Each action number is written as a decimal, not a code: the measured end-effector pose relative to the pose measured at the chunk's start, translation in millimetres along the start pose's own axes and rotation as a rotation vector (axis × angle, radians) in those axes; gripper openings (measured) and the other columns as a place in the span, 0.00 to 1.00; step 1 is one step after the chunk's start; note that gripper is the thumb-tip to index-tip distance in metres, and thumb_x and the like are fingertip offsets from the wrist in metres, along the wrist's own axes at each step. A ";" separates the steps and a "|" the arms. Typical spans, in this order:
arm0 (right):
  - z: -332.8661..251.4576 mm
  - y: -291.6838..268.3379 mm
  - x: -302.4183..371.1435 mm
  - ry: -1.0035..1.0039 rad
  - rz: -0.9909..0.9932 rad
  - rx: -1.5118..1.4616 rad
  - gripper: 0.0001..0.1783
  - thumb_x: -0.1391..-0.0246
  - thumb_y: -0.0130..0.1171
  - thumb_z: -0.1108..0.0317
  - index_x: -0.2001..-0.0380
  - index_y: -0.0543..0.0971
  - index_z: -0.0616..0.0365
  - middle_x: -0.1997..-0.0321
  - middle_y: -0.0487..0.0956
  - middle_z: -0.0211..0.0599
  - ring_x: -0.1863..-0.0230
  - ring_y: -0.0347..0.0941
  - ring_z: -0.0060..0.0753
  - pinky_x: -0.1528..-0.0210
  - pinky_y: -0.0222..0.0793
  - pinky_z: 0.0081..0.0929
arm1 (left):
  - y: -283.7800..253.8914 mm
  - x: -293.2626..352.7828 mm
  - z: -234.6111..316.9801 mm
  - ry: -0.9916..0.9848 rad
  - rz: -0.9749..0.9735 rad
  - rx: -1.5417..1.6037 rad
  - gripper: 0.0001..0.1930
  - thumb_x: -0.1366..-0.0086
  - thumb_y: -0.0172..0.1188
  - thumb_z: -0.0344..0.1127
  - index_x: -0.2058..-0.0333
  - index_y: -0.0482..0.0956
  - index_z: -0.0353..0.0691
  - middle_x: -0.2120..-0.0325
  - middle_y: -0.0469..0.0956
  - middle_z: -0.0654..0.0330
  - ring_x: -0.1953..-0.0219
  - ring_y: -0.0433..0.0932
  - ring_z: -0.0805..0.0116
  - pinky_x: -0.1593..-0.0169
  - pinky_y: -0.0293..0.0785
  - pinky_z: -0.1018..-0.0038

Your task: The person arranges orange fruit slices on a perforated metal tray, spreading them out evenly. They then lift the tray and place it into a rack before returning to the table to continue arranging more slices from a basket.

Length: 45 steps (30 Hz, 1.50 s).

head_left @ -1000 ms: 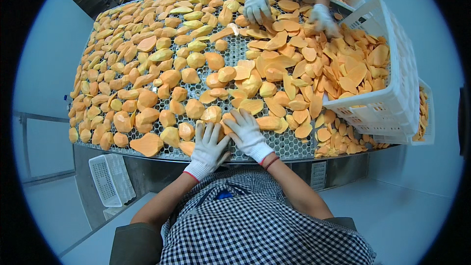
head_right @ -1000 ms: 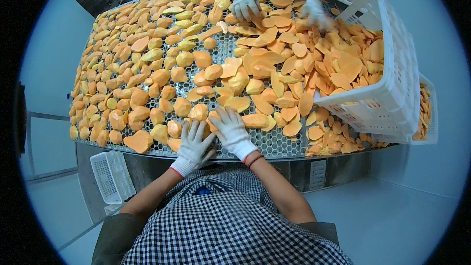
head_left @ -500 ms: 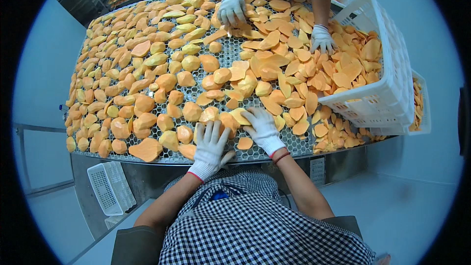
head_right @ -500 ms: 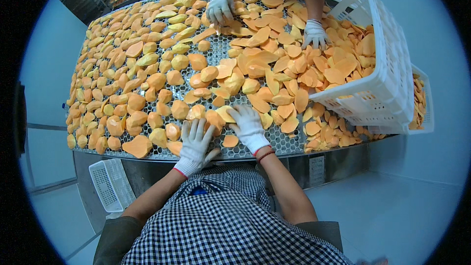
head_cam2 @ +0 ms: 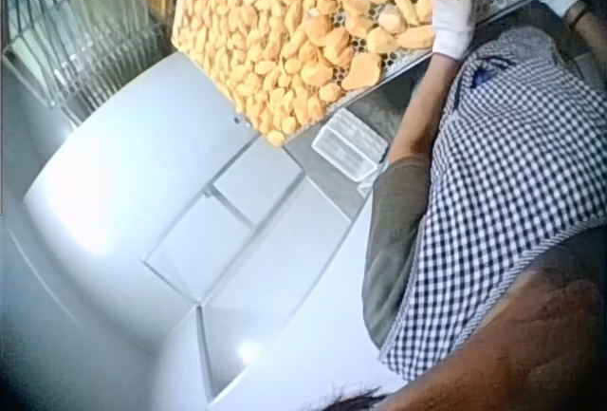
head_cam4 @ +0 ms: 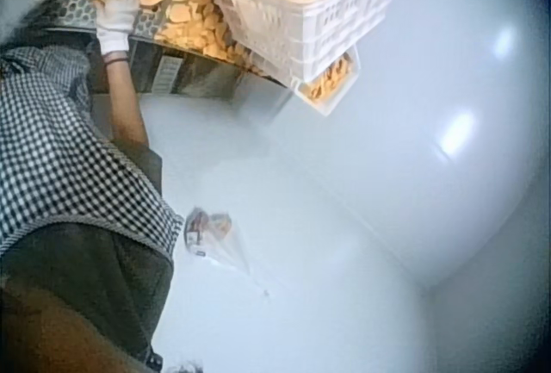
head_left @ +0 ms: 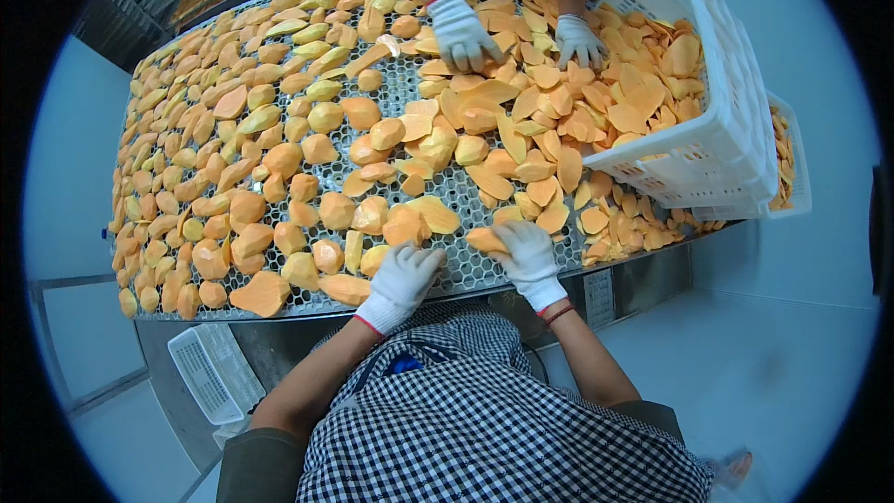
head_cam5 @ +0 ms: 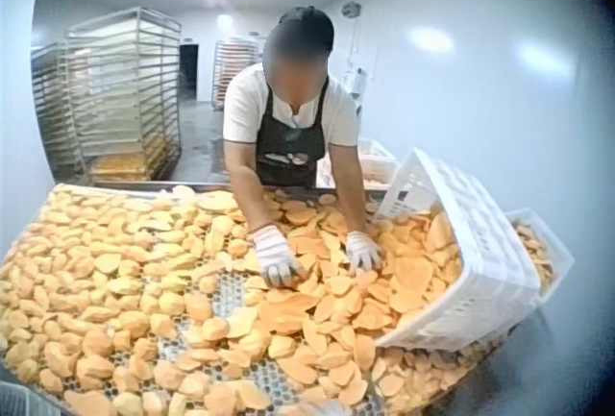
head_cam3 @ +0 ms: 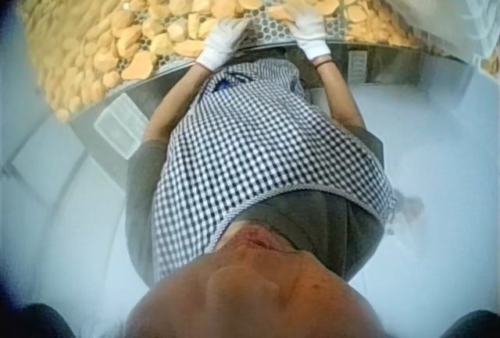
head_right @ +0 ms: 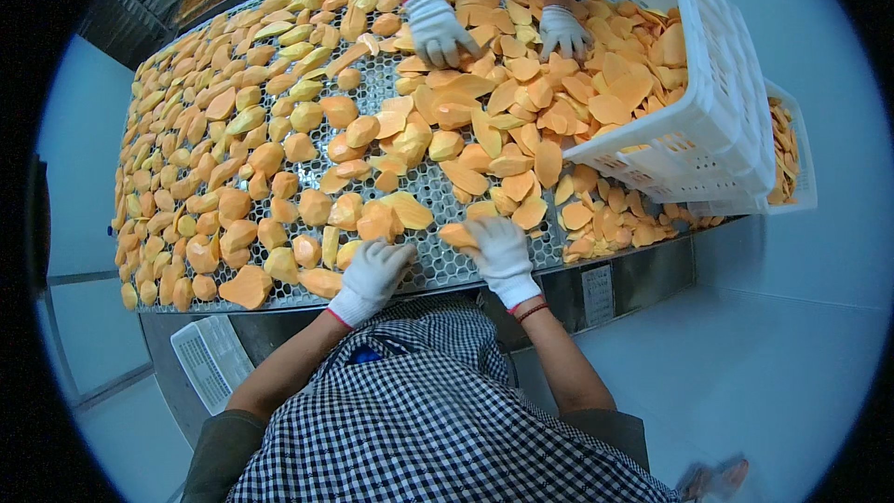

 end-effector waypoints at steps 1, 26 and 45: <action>-9.7 0.4 2.3 -0.068 0.014 -0.019 0.25 0.56 0.70 0.58 0.53 0.80 0.49 0.55 0.79 0.34 0.54 0.76 0.42 0.50 0.70 0.41 | -4.6 -2.8 -6.3 -0.124 -0.099 0.164 0.21 0.40 0.63 0.39 0.48 0.74 0.47 0.54 0.80 0.60 0.51 0.76 0.60 0.45 0.70 0.57; 38.2 -12.5 -61.2 0.394 -0.020 -0.727 0.29 0.44 0.65 0.65 0.39 0.73 0.57 0.41 0.78 0.47 0.38 0.72 0.41 0.37 0.67 0.31 | 0.5 -76.5 -28.9 0.055 -0.141 -0.350 0.18 0.35 0.60 0.43 0.49 0.74 0.45 0.51 0.77 0.57 0.46 0.75 0.57 0.29 0.48 0.46; 116.6 -14.5 17.9 0.640 0.079 -0.099 0.38 0.50 0.68 0.55 0.36 0.69 0.42 0.29 0.60 0.47 0.28 0.52 0.58 0.32 0.55 0.53 | 65.5 -138.0 51.4 0.157 -0.127 -0.324 0.37 0.44 0.67 0.42 0.36 0.63 0.46 0.36 0.62 0.52 0.32 0.57 0.51 0.30 0.50 0.48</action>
Point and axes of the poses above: each hand's wrist, its own x-axis away from the middle knuckle, its own y-axis out of the palm, z = x × y, the point moved 10 cm from there along -x, towards the middle knuckle
